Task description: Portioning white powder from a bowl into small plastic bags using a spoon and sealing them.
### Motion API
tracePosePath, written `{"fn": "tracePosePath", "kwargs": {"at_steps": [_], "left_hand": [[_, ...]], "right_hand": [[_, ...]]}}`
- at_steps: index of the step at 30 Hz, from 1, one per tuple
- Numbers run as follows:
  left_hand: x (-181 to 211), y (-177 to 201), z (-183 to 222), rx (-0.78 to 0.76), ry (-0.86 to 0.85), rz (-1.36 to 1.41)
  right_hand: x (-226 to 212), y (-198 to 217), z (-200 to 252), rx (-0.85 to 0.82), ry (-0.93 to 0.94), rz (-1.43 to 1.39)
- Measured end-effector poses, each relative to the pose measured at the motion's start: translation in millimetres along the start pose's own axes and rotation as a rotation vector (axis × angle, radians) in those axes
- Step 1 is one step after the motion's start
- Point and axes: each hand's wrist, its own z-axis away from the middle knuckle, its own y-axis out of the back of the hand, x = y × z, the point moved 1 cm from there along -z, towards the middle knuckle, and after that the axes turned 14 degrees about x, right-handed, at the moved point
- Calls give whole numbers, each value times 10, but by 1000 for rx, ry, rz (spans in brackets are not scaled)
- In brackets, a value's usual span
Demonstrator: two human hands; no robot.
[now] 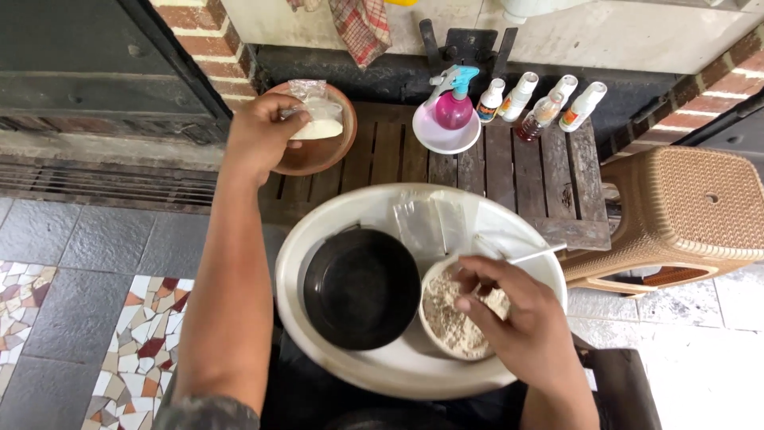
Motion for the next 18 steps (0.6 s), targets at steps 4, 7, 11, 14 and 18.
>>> {"fn": "tracePosePath", "kwargs": {"at_steps": [4, 7, 11, 14, 18], "left_hand": [[-280, -314, -527, -82, 53, -77], [-601, -480, -820, -76, 136, -175], [-1010, -643, -1147, -123, 239, -261], [-1309, -752, -1407, -159, 187, -301], [-1329, -823, -1491, -200, 243, -370]], "right_hand": [[102, 112, 33, -20, -39, -37], [109, 138, 64, -21, -137, -60], [277, 156, 96, -92, 71, -124], [347, 114, 78, -129, 146, -158], [749, 254, 318, -367, 3, 229]]}}
